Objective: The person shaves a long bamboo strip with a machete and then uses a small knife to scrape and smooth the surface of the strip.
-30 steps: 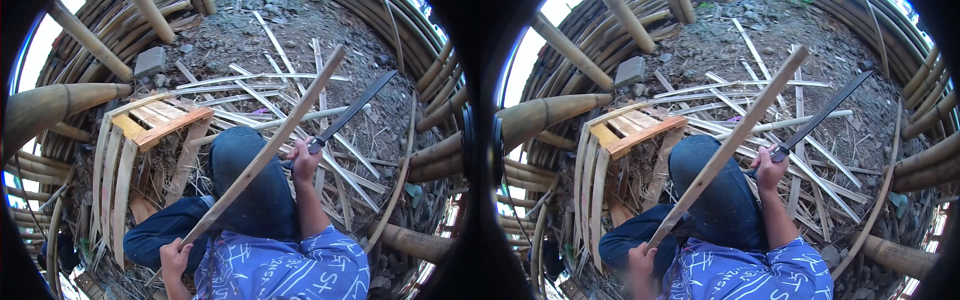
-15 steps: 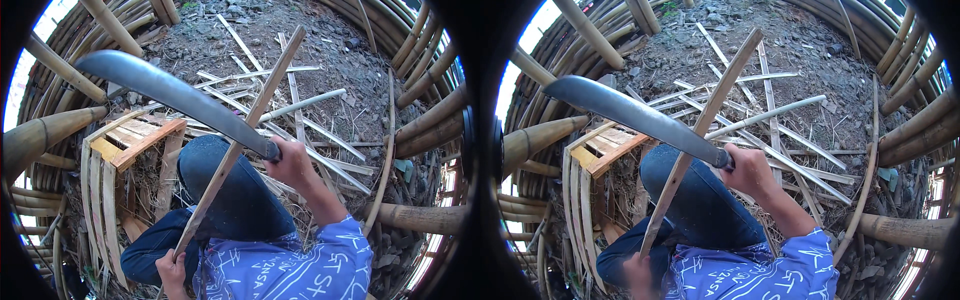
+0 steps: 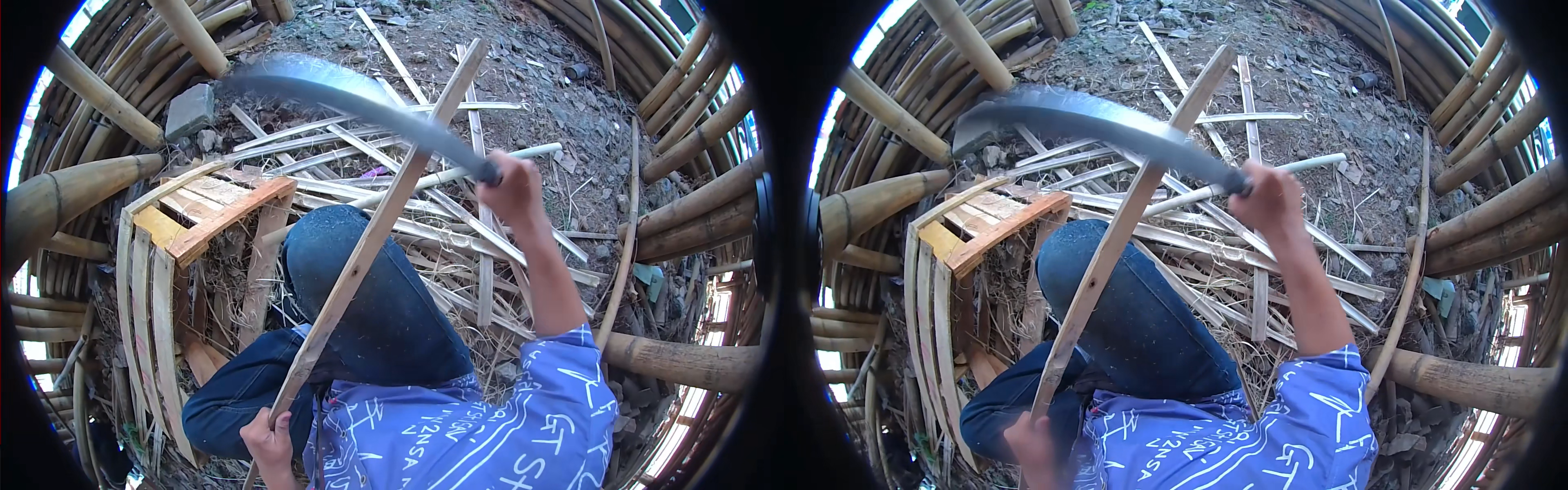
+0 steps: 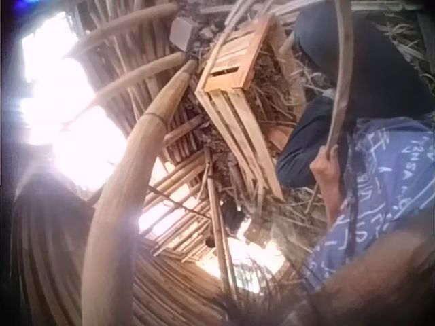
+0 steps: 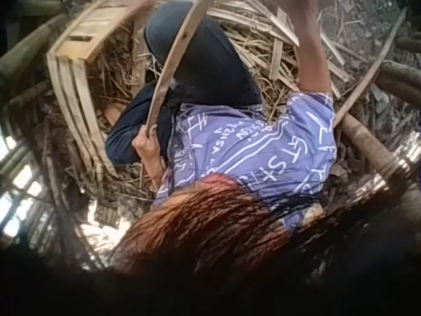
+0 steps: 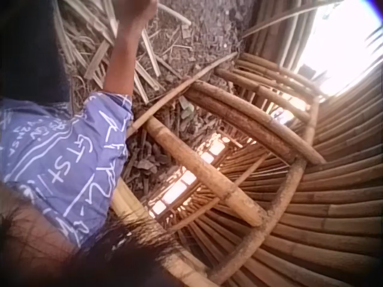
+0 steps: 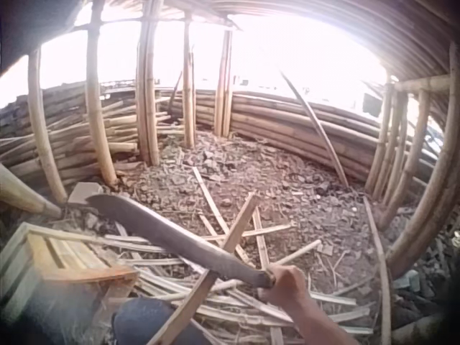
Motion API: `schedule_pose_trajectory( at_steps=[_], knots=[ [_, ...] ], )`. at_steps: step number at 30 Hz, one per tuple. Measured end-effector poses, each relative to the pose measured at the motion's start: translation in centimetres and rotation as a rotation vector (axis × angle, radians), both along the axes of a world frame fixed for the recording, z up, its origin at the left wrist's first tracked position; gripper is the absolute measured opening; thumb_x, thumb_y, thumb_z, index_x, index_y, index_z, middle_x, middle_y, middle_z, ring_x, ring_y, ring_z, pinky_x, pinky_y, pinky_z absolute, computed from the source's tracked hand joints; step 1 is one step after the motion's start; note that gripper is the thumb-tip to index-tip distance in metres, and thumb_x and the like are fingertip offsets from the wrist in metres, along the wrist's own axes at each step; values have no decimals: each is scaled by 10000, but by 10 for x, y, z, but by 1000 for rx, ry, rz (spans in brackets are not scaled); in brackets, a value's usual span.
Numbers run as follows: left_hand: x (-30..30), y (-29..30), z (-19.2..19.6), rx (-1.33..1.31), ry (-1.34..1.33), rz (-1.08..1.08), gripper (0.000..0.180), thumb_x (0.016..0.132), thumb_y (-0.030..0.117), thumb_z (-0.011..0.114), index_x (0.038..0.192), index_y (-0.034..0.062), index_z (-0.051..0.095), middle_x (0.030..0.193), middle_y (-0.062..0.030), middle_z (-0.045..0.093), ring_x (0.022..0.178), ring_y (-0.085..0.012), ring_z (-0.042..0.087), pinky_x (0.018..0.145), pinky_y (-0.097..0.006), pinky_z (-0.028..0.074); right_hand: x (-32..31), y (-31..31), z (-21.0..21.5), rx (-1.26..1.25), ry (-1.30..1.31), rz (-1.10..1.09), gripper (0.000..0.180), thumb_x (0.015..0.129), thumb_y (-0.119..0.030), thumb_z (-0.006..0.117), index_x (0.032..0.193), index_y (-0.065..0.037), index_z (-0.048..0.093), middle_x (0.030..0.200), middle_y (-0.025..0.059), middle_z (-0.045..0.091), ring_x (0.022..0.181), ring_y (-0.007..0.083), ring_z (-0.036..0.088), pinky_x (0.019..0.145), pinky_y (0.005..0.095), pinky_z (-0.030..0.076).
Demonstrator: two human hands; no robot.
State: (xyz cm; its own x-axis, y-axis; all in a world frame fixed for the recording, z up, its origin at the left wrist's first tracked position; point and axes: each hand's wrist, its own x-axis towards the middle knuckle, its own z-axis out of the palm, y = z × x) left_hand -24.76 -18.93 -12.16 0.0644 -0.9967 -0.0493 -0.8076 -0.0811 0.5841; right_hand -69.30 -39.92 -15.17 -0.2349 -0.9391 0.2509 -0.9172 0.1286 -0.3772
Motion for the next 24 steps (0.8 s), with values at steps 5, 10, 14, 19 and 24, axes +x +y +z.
schedule_pose_trajectory(
  at_steps=[5,10,14,19,24],
  knots=[
    [25,12,-11,43,42,36,538,870,452,622,665,-36,531,498,-138,406,416,-262,389,441,-337,311,-86,0,-8,-137,-23,-262,96,726,-124,606,733,-28,600,644,146,633,593,292,635,579,417,504],
    [35,9,-6,126,54,18,560,870,470,615,659,-38,510,487,-109,358,427,-192,332,443,-325,289,-60,45,-29,-116,-277,-325,105,717,-106,594,687,-7,571,583,80,577,516,189,540,507,363,420],
    [36,7,-2,120,4,5,558,874,461,615,649,-35,490,491,-108,343,433,-185,324,444,-327,284,10,71,-12,-181,-575,-165,58,693,-26,600,667,-34,548,548,22,524,494,100,495,466,277,378],
    [23,5,18,77,-62,85,549,877,445,615,641,-30,473,502,-130,341,443,-224,308,449,-342,281,53,71,46,-52,-533,232,118,664,-44,645,727,-9,551,576,132,558,532,232,595,516,344,451],
    [30,10,13,-54,-173,55,548,880,450,606,631,-21,475,504,-141,362,432,-269,347,447,-356,284,53,57,52,91,-237,342,154,645,-91,649,760,-12,586,634,190,608,625,367,631,578,419,505]
  ],
)
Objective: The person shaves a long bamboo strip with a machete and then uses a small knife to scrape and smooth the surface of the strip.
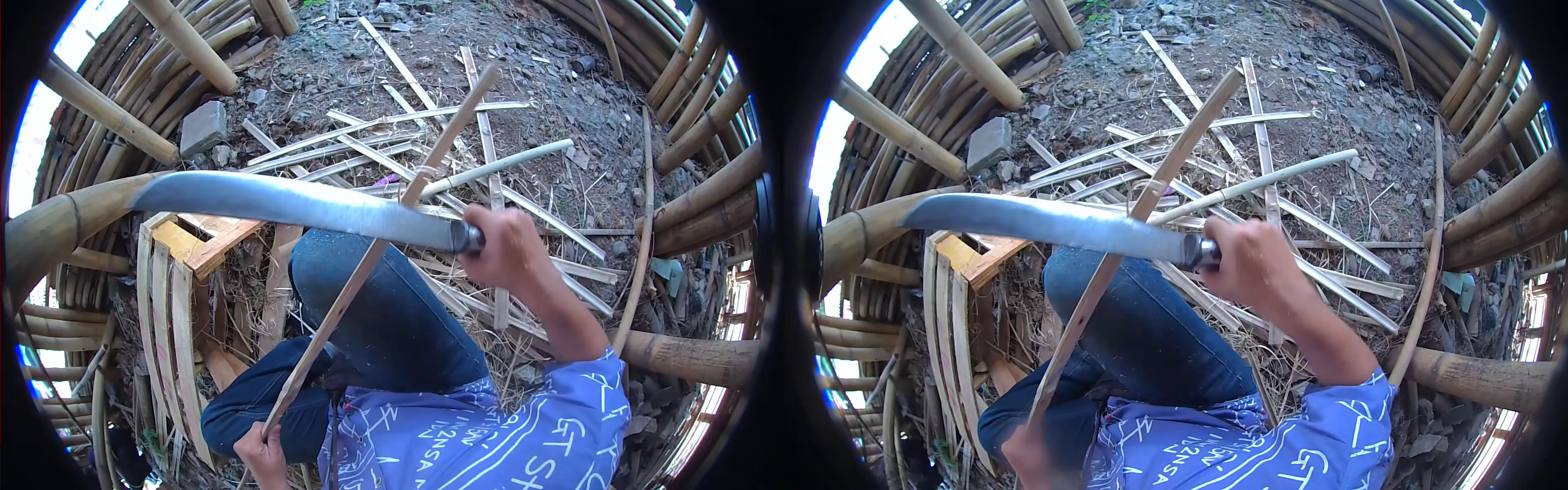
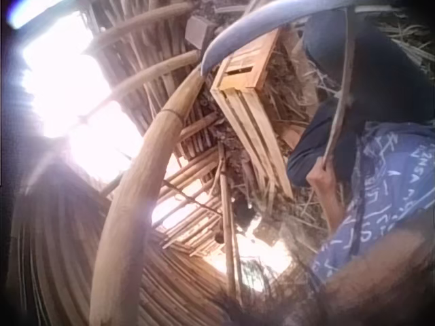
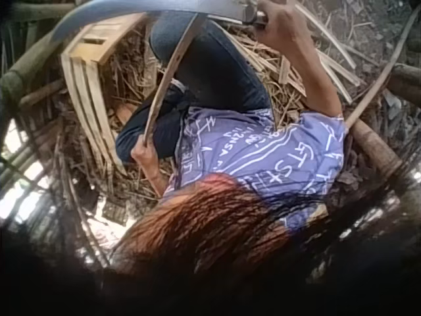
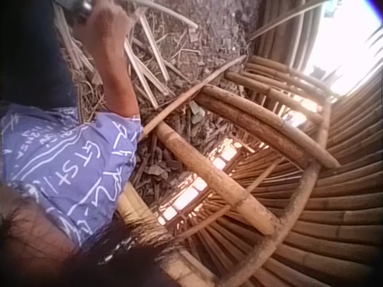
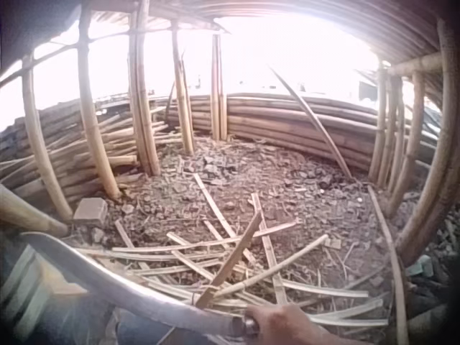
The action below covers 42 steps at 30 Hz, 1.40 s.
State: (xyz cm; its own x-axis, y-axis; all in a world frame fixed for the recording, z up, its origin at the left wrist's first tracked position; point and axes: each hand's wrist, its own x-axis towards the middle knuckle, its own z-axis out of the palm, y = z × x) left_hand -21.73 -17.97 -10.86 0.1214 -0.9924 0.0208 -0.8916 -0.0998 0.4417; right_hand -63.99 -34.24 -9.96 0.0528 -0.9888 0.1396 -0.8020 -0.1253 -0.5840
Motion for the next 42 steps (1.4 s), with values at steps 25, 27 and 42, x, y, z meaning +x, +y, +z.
schedule_pose_trajectory(
  at_steps=[25,27,42],
  knots=[
    [36,1,3,201,223,-13,560,867,439,640,615,-26,455,491,-30,311,492,-83,294,444,-307,249,-83,-29,-101,-93,-413,-649,143,708,-91,610,629,-10,523,532,45,516,473,146,471,471,323,365],
    [36,-2,4,195,189,-27,553,865,431,644,614,-24,455,490,-36,309,489,-87,293,444,-308,248,-58,-13,-96,-143,-520,-577,116,716,-66,614,645,-37,527,536,16,506,476,117,463,465,298,354],
    [51,1,7,-33,-172,-127,554,876,498,581,626,10,506,498,-134,420,431,-322,450,441,-378,301,-21,-55,-37,1,83,-257,126,648,-169,658,694,-52,656,647,199,633,662,367,653,646,444,539]
  ],
)
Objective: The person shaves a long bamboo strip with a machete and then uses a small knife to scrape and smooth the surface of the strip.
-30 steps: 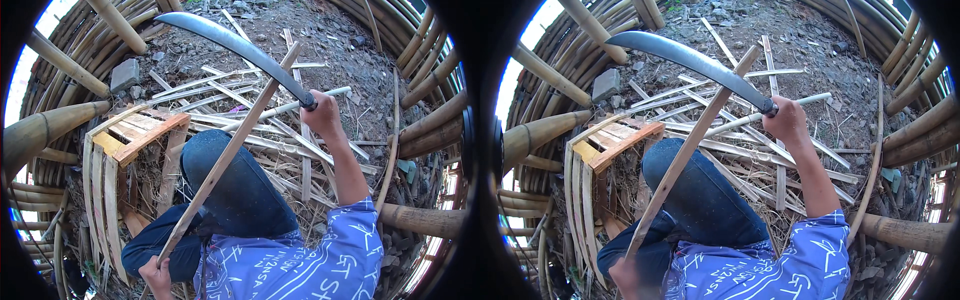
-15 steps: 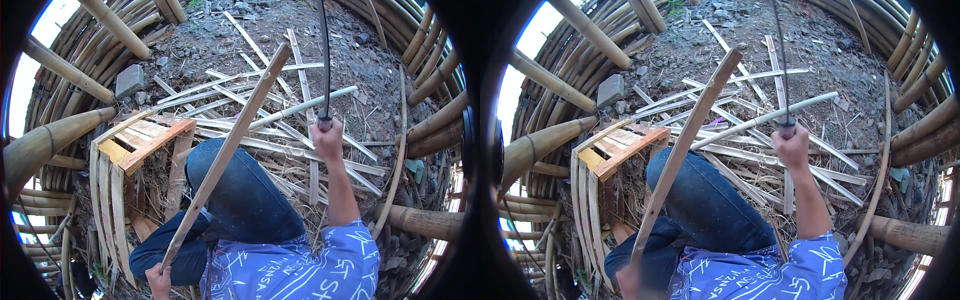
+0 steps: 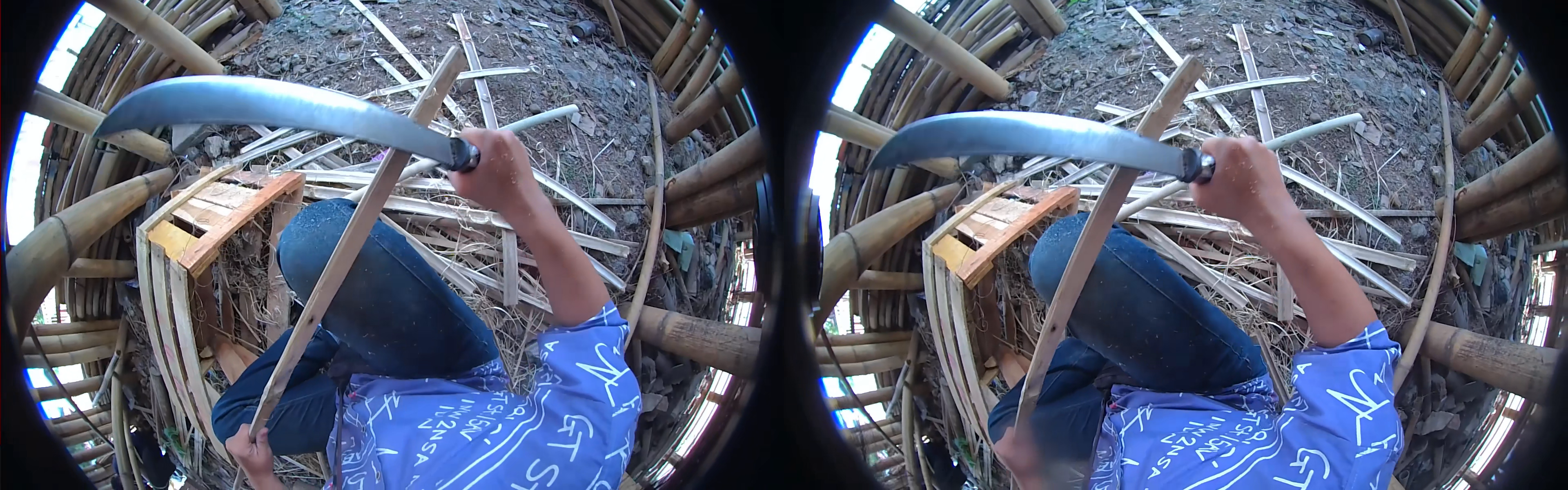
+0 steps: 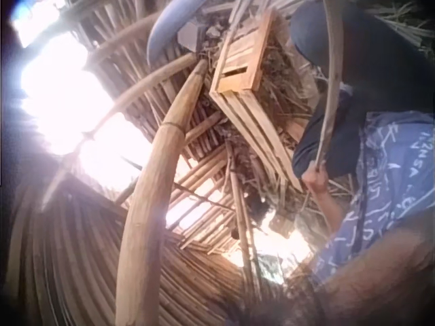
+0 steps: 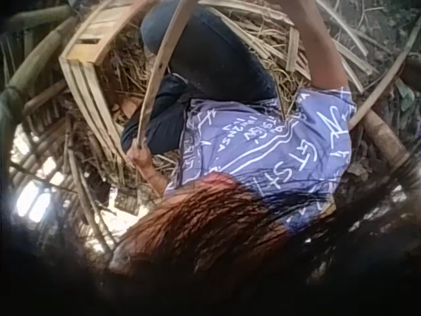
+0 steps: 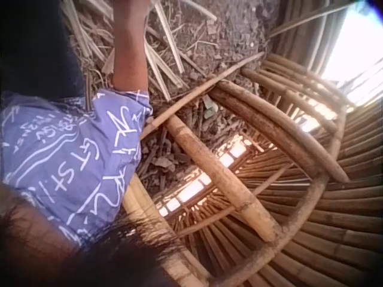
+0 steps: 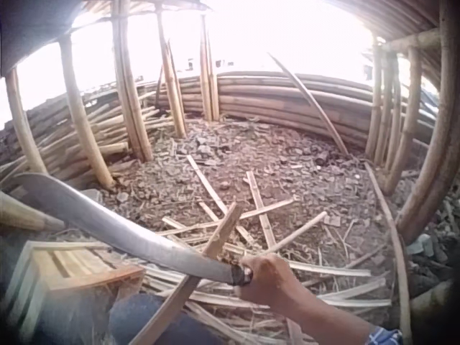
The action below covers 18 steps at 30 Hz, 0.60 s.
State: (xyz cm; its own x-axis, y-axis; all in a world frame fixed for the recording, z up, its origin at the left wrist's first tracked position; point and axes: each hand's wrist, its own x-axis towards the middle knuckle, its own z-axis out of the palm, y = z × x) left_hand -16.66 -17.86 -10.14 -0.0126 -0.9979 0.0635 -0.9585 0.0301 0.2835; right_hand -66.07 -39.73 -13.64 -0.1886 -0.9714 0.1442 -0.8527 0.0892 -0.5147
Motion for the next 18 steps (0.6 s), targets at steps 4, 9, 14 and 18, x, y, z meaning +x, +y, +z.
schedule_pose_trajectory(
  at_steps=[4,9,14,18],
  knots=[
    [0,0,2,23,-10,-1,583,872,536,565,619,14,507,494,-133,400,427,-313,448,440,-378,297,-9,-8,-2,-34,96,-14,125,645,-175,661,687,-57,652,664,180,644,676,361,654,651,442,538],
    [-3,3,6,46,103,36,608,868,561,552,611,14,488,498,-140,392,430,-324,432,442,-383,289,-29,-12,-11,-72,127,-109,138,645,-199,659,709,-77,657,683,170,649,690,358,651,658,429,539],
    [19,14,-3,100,82,10,595,881,546,546,660,-6,528,492,-123,407,427,-258,439,451,-351,306,-67,-21,-19,-19,33,-231,184,684,-205,641,742,-31,658,702,192,657,709,351,667,681,426,543],
    [62,42,-10,60,209,169,532,896,470,570,704,-26,549,490,-83,398,447,-169,405,456,-337,306,-148,-22,-45,-8,104,-530,272,715,-234,624,744,36,631,719,231,645,692,380,657,657,427,519]
  ],
)
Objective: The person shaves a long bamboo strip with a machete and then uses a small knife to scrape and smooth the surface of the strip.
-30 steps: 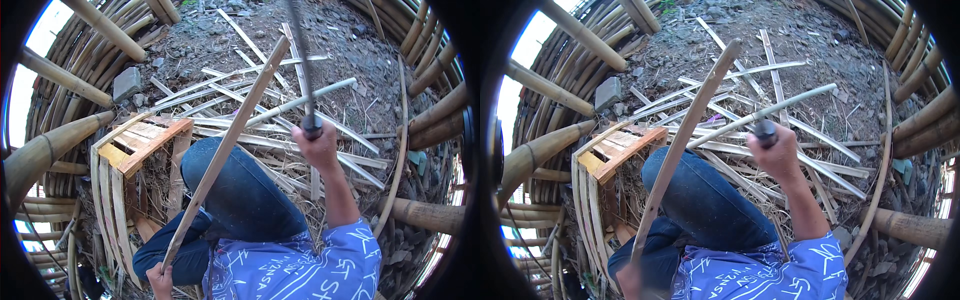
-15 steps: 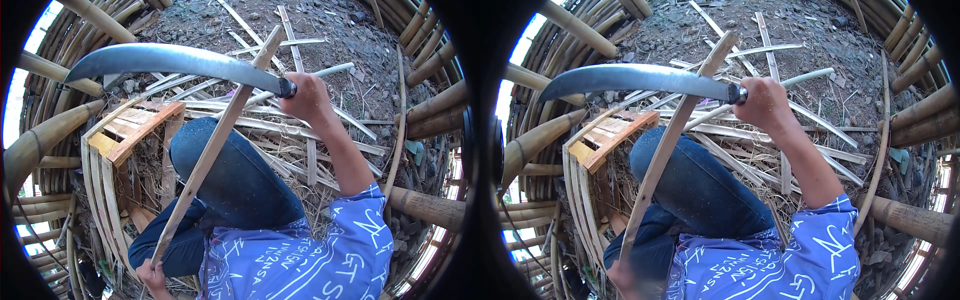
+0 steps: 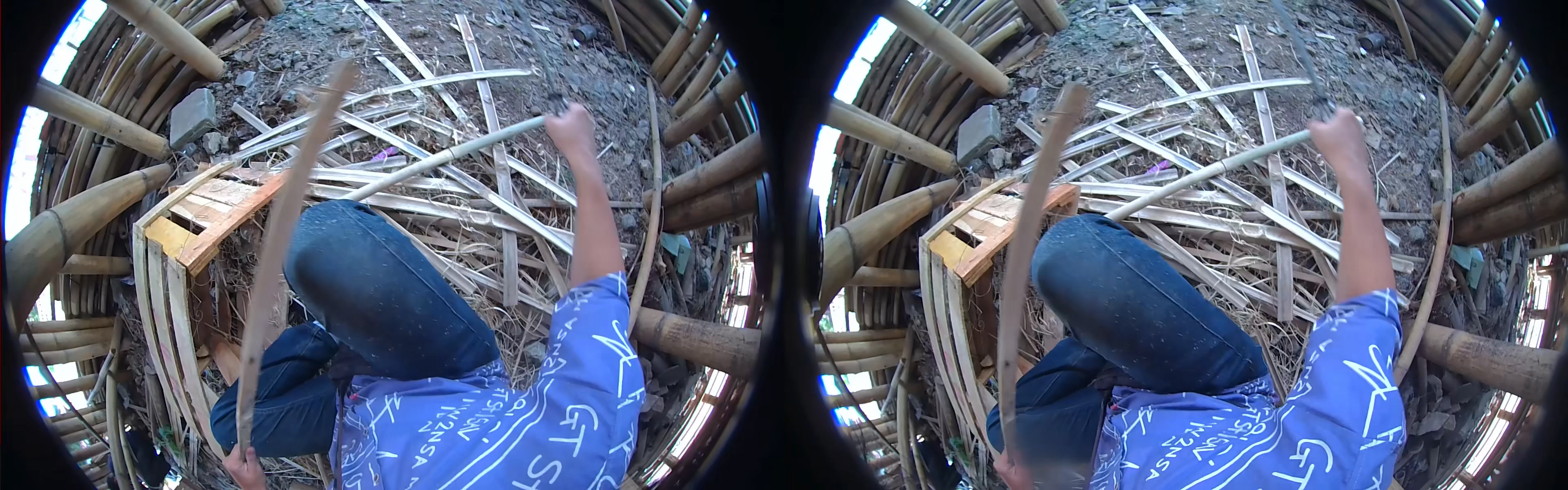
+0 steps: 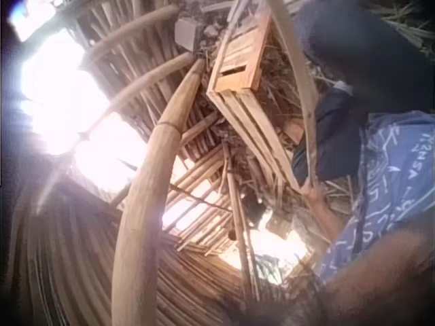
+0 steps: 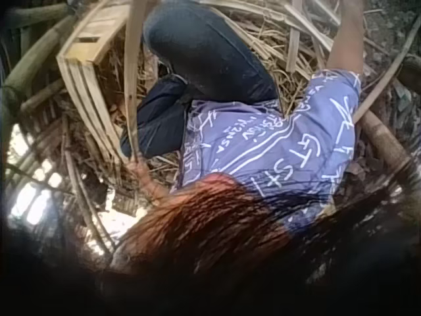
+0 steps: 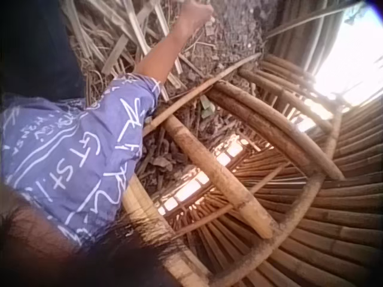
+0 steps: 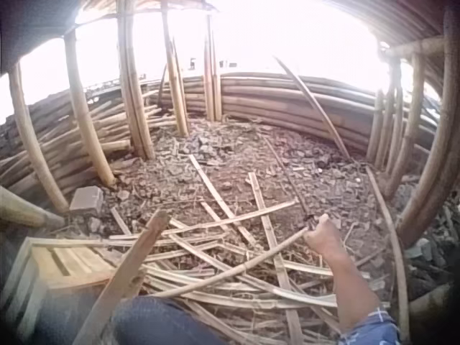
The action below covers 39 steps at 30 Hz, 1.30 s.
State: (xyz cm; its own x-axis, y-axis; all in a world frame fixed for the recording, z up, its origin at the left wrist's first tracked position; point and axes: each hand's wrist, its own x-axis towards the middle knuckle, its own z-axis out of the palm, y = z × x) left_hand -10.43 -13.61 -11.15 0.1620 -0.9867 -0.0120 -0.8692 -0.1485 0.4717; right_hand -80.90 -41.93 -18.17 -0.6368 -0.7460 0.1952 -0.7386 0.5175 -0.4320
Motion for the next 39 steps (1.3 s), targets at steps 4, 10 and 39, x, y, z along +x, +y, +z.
schedule_pose_trajectory(
  at_steps=[4,10,39],
  knots=[
    [-16,2,14,181,76,83,470,938,401,543,751,-28,587,542,-22,485,528,-85,455,480,-298,354,-1,60,-38,-109,-313,-48,233,727,-195,651,665,11,561,605,129,601,522,240,586,508,359,463],
    [-19,-11,26,188,56,-4,402,864,333,630,717,-39,596,497,-48,431,466,-141,419,472,-315,338,119,81,5,-235,-635,175,230,773,-160,730,663,-62,553,577,-26,551,488,69,466,468,247,354],
    [-6,8,39,83,-56,-132,401,912,320,543,768,-48,612,569,-93,564,509,-159,558,492,-327,390,117,88,-26,-93,-435,207,110,718,-93,624,708,11,588,563,73,577,503,156,538,485,308,414]
  ],
)
